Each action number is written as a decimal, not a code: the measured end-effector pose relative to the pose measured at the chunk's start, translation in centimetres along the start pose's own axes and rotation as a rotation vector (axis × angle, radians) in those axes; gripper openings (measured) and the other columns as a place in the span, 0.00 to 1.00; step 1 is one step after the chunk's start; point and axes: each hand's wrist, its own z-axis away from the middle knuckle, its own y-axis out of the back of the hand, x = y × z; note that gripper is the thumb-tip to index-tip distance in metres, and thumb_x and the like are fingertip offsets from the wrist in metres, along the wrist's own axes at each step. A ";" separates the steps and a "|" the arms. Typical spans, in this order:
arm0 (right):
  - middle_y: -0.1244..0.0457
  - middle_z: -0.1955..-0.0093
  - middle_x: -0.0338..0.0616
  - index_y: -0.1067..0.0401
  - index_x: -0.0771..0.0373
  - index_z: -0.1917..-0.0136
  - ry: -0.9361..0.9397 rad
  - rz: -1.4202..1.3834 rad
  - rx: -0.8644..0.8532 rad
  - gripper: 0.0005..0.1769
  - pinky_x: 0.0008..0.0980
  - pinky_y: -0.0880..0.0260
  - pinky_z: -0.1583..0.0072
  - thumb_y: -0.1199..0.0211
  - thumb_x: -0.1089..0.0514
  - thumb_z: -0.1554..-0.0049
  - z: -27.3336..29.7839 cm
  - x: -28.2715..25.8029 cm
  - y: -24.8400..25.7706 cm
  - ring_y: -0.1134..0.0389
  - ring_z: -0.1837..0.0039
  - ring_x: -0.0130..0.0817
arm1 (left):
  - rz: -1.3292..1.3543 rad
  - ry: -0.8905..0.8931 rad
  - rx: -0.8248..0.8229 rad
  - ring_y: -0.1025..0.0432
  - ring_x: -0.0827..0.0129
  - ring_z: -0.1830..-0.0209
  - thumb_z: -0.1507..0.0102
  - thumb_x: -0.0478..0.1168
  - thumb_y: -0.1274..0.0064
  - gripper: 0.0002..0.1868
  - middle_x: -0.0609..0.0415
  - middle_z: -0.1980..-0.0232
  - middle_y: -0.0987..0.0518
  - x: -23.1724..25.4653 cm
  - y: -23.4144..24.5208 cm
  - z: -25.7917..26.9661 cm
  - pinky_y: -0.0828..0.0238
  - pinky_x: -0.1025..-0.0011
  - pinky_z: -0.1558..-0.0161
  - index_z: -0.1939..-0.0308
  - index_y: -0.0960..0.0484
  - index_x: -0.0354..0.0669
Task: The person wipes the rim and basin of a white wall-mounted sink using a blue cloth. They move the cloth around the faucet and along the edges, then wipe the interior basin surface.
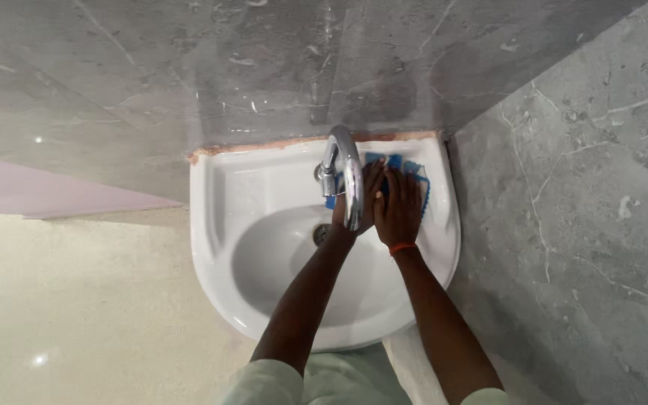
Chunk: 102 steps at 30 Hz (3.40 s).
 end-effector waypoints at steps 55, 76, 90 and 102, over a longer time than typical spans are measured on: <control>0.40 0.29 0.50 0.33 0.65 0.32 0.638 -0.150 -0.431 0.25 0.48 0.46 0.25 0.43 0.51 0.39 -7.1 -17.6 -5.5 0.42 0.27 0.49 | -0.105 0.624 0.138 0.36 0.51 0.24 0.29 0.43 0.59 0.29 0.42 0.22 0.35 -11.8 12.8 10.4 0.36 0.58 0.32 0.26 0.34 0.36; 0.34 0.35 0.47 0.26 0.63 0.38 0.622 -0.362 -0.350 0.17 0.43 0.37 0.30 0.43 0.59 0.40 -8.0 -17.9 -8.4 0.35 0.32 0.46 | -0.179 0.575 0.170 0.35 0.48 0.29 0.32 0.46 0.57 0.28 0.39 0.30 0.31 -14.8 11.3 9.4 0.38 0.56 0.32 0.32 0.33 0.33; 0.38 0.32 0.44 0.29 0.61 0.39 0.666 -0.379 -0.443 0.23 0.49 0.43 0.29 0.33 0.56 0.48 -8.1 -18.7 -4.9 0.39 0.29 0.46 | 0.048 0.809 0.212 0.33 0.49 0.31 0.36 0.37 0.54 0.29 0.43 0.30 0.27 -11.8 12.3 10.3 0.37 0.57 0.31 0.30 0.29 0.37; 0.30 0.41 0.41 0.22 0.63 0.46 0.700 -0.405 -0.243 0.13 0.39 0.28 0.39 0.38 0.66 0.46 -9.5 -17.9 -11.5 0.30 0.40 0.41 | -0.242 0.852 0.267 0.33 0.47 0.36 0.33 0.37 0.54 0.18 0.41 0.38 0.26 -13.6 11.1 6.2 0.37 0.56 0.37 0.40 0.29 0.35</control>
